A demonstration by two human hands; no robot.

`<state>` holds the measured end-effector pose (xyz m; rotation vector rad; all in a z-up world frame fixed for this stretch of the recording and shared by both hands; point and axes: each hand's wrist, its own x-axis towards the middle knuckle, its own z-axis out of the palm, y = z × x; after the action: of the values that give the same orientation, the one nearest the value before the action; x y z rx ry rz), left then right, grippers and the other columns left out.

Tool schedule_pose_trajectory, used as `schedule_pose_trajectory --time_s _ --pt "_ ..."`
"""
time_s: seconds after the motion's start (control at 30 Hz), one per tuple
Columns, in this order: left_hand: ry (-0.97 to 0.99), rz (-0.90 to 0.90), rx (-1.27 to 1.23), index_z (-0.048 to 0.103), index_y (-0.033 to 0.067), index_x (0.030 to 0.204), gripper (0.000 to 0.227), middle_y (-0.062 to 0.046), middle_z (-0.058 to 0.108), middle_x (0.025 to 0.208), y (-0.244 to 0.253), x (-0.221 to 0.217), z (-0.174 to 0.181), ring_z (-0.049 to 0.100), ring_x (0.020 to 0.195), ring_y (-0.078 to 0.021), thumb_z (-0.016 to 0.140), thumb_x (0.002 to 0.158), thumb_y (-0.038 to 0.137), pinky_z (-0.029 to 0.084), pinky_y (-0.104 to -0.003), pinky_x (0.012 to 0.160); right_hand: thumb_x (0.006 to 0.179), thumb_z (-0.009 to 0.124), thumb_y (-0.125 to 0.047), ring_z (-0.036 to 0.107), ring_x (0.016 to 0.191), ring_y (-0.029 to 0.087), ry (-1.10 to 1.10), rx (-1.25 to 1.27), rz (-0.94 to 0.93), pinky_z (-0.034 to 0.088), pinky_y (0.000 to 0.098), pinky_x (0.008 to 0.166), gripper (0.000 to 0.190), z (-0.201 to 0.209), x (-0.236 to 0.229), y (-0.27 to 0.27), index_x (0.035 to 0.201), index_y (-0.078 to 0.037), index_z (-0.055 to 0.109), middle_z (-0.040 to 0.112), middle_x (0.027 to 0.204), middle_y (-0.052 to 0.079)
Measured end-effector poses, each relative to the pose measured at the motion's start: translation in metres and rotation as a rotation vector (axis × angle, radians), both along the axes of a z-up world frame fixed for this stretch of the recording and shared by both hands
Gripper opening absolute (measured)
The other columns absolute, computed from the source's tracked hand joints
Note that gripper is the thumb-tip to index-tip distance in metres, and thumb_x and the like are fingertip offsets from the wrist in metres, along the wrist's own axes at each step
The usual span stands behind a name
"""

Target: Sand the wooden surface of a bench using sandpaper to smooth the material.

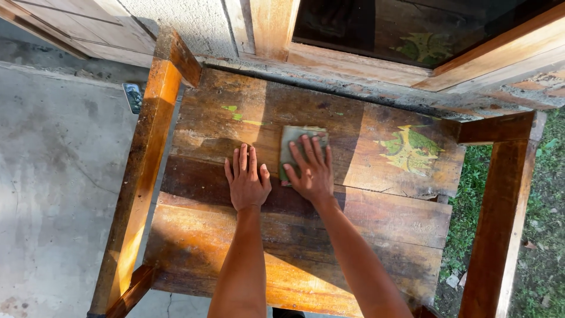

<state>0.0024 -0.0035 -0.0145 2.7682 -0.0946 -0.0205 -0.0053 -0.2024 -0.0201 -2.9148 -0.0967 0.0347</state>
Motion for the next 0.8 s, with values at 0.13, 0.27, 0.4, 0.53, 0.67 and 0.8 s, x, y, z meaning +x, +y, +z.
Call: schedule_pose_trajectory --time_s 0.13,0.27,0.4,0.53,0.67,0.8 --pt "0.006 -0.003 0.001 0.040 0.0123 0.160 0.062 -0.005 0.029 0.169 0.001 0.000 -0.008 0.027 0.156 -0.0263 0.038 0.104 0.040 0.012 -0.053 0.129 0.102 0.041 -0.062 0.017 0.156 0.034 0.018 -0.042 -0.115 0.010 0.0610 0.124 0.070 -0.004 -0.005 -0.049 0.160 -0.024 0.043 0.022 0.170 0.011" --pt "0.024 -0.001 0.002 0.038 0.0134 0.161 0.062 -0.004 0.029 0.170 0.001 -0.001 -0.008 0.025 0.157 -0.0258 0.037 0.105 0.040 0.012 -0.053 0.129 0.104 0.035 -0.063 0.013 0.159 0.038 0.008 0.034 -0.542 0.011 0.0644 0.125 0.071 -0.005 -0.010 -0.069 0.162 -0.023 0.039 0.019 0.172 0.015" --pt "0.035 0.005 0.025 0.038 0.0137 0.160 0.062 -0.005 0.030 0.169 -0.001 -0.001 -0.006 0.025 0.156 -0.0259 0.039 0.104 0.040 0.012 -0.052 0.128 0.107 0.036 -0.059 0.016 0.158 0.043 -0.009 -0.035 -0.657 0.009 0.0671 0.124 0.068 -0.033 -0.006 -0.061 0.162 -0.021 0.041 0.023 0.170 0.020" --pt "0.029 0.008 0.030 0.039 0.0140 0.160 0.062 -0.005 0.031 0.169 -0.003 0.001 -0.005 0.025 0.156 -0.0259 0.040 0.104 0.041 0.012 -0.052 0.129 0.106 0.038 -0.056 0.019 0.155 0.044 -0.072 0.009 -0.415 0.007 0.0692 0.120 0.068 -0.016 -0.010 -0.019 0.162 -0.017 0.044 0.024 0.168 0.023" --pt "0.048 0.018 0.029 0.039 0.0137 0.160 0.062 -0.005 0.031 0.169 -0.002 0.000 -0.003 0.025 0.157 -0.0258 0.041 0.103 0.040 0.011 -0.052 0.129 0.103 0.045 -0.058 0.024 0.157 0.035 -0.037 0.028 -0.223 0.011 0.0647 0.124 0.062 0.005 -0.021 0.001 0.155 -0.026 0.049 0.031 0.168 0.011" --pt "0.041 0.009 0.024 0.039 0.0130 0.160 0.062 -0.005 0.030 0.169 -0.002 0.000 -0.007 0.025 0.156 -0.0262 0.040 0.103 0.039 0.010 -0.051 0.129 0.102 0.051 -0.057 0.026 0.156 0.033 -0.045 0.070 -0.171 0.017 0.0594 0.125 0.063 0.010 -0.030 -0.023 0.156 -0.025 0.050 0.034 0.167 0.011"
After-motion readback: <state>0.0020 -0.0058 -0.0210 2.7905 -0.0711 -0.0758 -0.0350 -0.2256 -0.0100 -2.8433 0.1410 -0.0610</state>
